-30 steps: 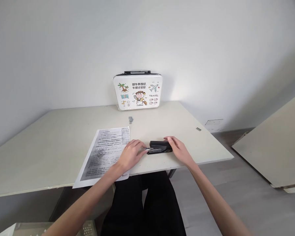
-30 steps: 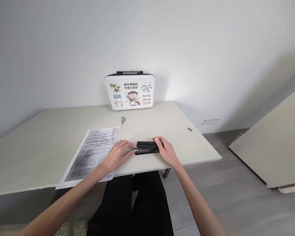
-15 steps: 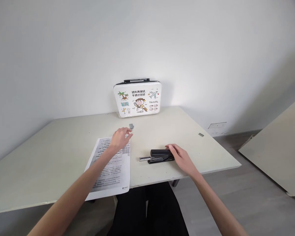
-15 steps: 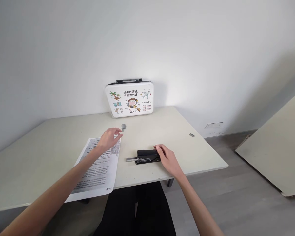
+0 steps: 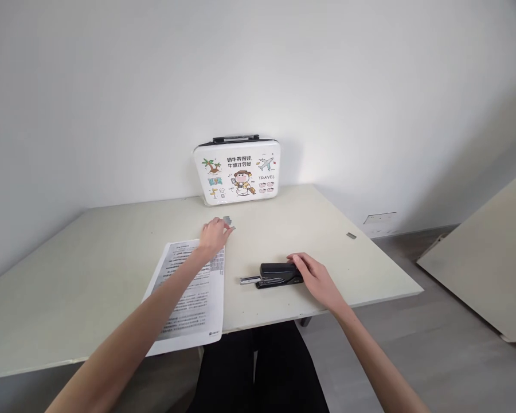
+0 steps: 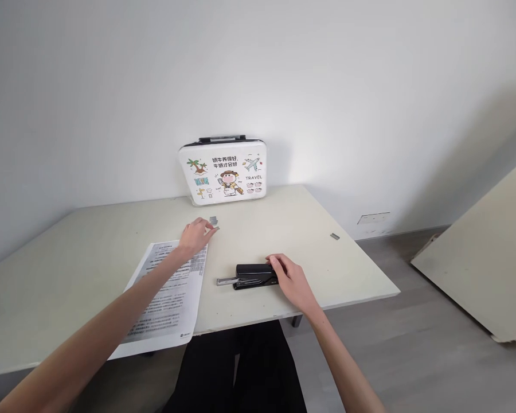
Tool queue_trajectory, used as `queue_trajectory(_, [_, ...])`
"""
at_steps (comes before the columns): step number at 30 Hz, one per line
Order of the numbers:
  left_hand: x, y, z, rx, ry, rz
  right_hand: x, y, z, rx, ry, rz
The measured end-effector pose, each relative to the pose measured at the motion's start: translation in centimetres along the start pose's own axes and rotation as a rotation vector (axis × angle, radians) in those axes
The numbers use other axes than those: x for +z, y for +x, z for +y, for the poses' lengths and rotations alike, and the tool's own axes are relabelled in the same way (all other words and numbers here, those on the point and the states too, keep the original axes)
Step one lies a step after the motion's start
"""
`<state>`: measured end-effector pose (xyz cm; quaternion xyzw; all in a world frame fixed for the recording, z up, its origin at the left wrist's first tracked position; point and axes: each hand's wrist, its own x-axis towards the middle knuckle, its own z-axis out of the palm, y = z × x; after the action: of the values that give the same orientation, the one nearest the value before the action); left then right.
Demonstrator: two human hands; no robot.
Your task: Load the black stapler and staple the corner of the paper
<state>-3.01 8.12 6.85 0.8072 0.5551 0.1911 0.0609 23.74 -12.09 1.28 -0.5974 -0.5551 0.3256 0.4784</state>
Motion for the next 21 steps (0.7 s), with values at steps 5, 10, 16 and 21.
queue_trajectory(5, [-1.9, -5.1, 1.4, 0.106, -0.228, -0.017, 0.1, -0.1, 0.0, -0.012, 0.012, -0.001])
queue_trajectory(10, [-3.6, -8.5, 2.6, 0.150, -0.577, -0.017, 0.2, -0.3, 0.0, -0.014, -0.002, 0.011])
queue_trajectory(16, [-4.4, -10.4, 3.8, 0.090, -0.682, -0.093, 0.2, -0.2, 0.1, -0.010, -0.013, 0.004])
queue_trajectory(21, [-4.0, -12.1, 4.3, 0.015, -0.765, -0.203, 0.0, -0.4, -0.1, -0.011, -0.025, 0.009])
